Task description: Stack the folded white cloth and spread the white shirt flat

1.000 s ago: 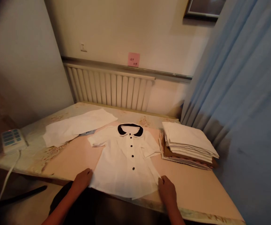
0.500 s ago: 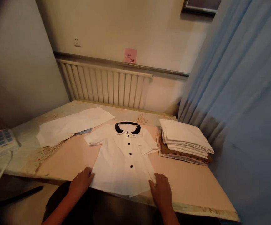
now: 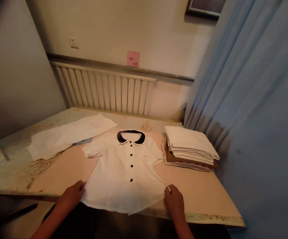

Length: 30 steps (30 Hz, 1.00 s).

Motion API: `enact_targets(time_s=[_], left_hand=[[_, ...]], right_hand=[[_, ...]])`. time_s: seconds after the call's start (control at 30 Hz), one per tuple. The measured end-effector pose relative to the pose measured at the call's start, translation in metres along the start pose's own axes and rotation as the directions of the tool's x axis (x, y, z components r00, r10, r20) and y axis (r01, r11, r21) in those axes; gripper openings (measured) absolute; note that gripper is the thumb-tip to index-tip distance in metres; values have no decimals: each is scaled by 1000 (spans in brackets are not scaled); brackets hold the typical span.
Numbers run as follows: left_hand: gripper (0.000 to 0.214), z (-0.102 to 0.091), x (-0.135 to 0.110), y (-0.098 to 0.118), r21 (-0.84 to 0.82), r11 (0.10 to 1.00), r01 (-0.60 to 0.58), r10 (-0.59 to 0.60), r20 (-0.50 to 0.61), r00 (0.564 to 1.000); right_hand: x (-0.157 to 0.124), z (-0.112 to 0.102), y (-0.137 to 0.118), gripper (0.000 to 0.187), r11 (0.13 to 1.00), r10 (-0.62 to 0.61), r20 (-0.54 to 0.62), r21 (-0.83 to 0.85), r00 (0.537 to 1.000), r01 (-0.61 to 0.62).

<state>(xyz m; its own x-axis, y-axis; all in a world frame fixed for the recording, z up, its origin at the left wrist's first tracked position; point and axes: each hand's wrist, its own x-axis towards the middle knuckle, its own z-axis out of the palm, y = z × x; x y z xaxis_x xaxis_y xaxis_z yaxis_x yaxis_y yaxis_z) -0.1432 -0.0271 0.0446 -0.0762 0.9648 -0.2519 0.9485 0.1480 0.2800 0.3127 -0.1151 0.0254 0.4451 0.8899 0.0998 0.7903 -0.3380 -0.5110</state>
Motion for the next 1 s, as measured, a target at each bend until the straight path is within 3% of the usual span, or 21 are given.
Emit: enact_targets(time_s=[0.13, 0.3, 0.47, 0.6, 0.7, 0.8, 0.9, 1.0], left_hand=[[17, -5, -5, -2, 82, 997, -14, 16, -26, 1000], [30, -4, -10, 32, 231, 971, -65, 121, -238, 964], [46, 26, 2, 81, 134, 951, -277, 302, -233, 924], [49, 47, 17, 103, 97, 934, -343, 356, -231, 905], [50, 40, 28, 101, 101, 959, -265, 284, -312, 907], [49, 18, 41, 88, 71, 991, -114, 133, -408, 903], [47, -3, 55, 76, -20, 1000, 23, -29, -371, 928], [48, -12, 73, 71, -65, 996, 69, -85, -304, 949]], right_hand=[[-6, 2, 8, 24, 997, -51, 59, -57, 997, 55], [-3, 0, 9, 23, 999, -43, 49, 35, 998, 41], [7, 8, 3, 29, 993, -102, -5, 60, 995, 102], [10, 20, 8, 31, 990, -137, -73, 33, 988, 140], [10, 26, 16, 34, 989, -136, -104, 44, 985, 141], [9, 31, 21, 35, 987, -144, -130, 45, 981, 151], [8, 35, 23, 36, 987, -155, -147, 17, 977, 159], [8, 38, 23, 35, 987, -158, -158, -11, 975, 158]])
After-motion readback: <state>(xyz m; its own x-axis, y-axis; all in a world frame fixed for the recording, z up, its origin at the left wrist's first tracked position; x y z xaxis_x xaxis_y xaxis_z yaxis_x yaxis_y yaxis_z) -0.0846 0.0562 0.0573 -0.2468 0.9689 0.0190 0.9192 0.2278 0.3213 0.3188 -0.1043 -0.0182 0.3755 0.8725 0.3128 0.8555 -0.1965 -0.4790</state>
